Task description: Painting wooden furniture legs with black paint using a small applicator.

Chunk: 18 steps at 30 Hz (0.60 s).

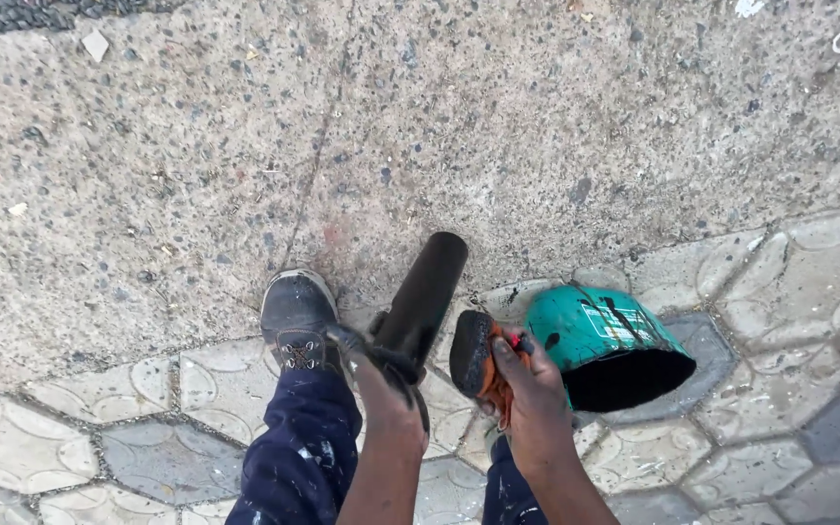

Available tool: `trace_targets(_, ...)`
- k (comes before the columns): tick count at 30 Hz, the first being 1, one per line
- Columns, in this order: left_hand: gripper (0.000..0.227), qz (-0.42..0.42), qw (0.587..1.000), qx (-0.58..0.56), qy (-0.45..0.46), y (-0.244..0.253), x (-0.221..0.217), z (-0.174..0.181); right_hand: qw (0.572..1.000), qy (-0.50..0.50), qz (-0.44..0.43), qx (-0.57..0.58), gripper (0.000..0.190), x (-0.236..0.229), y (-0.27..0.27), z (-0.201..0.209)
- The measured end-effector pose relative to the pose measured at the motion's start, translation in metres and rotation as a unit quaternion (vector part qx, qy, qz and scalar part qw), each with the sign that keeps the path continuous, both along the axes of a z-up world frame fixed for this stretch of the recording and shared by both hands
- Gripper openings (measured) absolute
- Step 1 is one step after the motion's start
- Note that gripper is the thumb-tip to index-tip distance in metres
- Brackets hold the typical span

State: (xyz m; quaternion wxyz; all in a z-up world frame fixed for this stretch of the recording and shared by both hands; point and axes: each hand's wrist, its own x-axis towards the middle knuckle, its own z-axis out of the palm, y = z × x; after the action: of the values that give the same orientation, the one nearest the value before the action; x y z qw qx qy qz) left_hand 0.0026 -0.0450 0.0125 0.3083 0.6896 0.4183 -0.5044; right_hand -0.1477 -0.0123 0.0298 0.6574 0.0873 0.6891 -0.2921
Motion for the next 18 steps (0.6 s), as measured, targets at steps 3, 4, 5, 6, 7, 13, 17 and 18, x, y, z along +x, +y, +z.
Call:
trace_targets(3,0.076,0.012,0.997,-0.064,-0.035,0.000,-0.002,-0.004,0.991,0.095,0.086,0.024,0.043,0.017,-0.015,0.017)
trace_targets(4,0.076,0.012,0.997,-0.064,-0.034,0.010,-0.002,-0.015,0.991,0.095,0.086,0.024,0.043,0.022,-0.014,0.023)
trace_targets(5,0.064,-0.002,0.996,-0.076,-0.055,0.020,-0.004,-0.026,0.960,0.154,0.229,-0.047,0.030,0.026,-0.013,0.029)
trace_targets(6,0.053,-0.017,0.993,-0.089,-0.075,0.030,-0.005,-0.037,0.900,0.209,0.365,-0.116,0.018,0.030,-0.012,0.035)
trace_targets(7,0.053,-0.016,0.993,-0.090,-0.075,0.028,-0.004,-0.037,0.900,0.209,0.365,-0.116,0.018,0.033,-0.019,0.032)
trace_targets(13,0.096,-0.103,0.992,0.001,-0.076,-0.018,0.010,-0.014,0.674,0.340,0.550,-0.357,0.024,0.038,-0.050,-0.039)
trace_targets(17,0.066,-0.047,0.995,-0.044,-0.079,0.001,0.006,-0.025,0.797,0.253,0.514,-0.191,0.028,0.044,-0.084,-0.021)
trace_targets(18,0.056,0.007,0.991,-0.117,-0.058,0.007,0.005,-0.027,0.833,0.207,0.493,-0.140,0.035,0.047,-0.085,-0.010)
